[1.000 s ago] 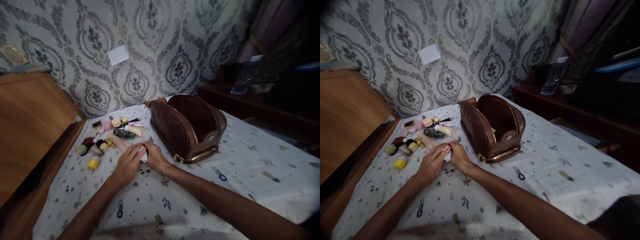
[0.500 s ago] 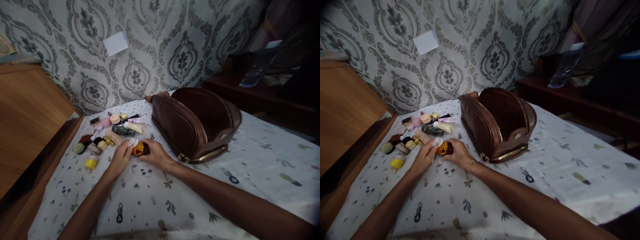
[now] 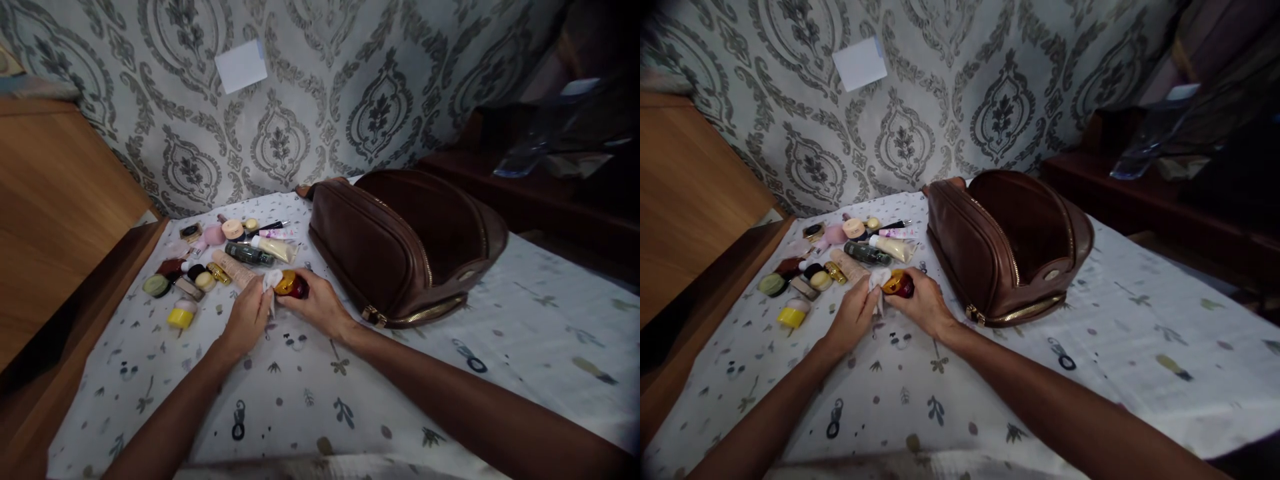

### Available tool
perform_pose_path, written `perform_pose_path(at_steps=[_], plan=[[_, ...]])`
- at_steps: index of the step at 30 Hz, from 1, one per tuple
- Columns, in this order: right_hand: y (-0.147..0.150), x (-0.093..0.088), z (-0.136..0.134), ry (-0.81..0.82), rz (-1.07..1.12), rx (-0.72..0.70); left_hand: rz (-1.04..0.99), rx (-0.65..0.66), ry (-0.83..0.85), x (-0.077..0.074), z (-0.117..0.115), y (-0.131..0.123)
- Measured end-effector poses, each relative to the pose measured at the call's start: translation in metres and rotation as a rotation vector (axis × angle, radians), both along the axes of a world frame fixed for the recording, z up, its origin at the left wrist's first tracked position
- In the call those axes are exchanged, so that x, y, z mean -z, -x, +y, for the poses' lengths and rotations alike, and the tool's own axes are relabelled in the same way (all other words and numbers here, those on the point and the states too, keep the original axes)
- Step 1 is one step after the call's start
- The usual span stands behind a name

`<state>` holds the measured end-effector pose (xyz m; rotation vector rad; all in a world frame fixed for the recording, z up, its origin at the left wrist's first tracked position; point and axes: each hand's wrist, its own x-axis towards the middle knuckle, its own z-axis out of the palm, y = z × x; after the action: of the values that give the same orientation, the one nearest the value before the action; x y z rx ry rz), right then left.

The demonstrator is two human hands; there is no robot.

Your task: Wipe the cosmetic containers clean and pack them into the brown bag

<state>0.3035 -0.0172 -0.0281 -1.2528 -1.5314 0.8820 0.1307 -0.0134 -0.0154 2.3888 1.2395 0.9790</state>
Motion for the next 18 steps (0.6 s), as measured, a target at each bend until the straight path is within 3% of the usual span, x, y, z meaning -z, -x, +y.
perform_pose_path(at_steps=[10, 18], plan=[[-0.004, 0.0, 0.005, -0.094, -0.036, 0.087, 0.113, 0.06, -0.054, -0.001, -0.01, -0.004], [-0.001, 0.002, -0.004, -0.226, -0.224, 0.039, 0.237, 0.074, -0.075, -0.002, -0.017, -0.009]])
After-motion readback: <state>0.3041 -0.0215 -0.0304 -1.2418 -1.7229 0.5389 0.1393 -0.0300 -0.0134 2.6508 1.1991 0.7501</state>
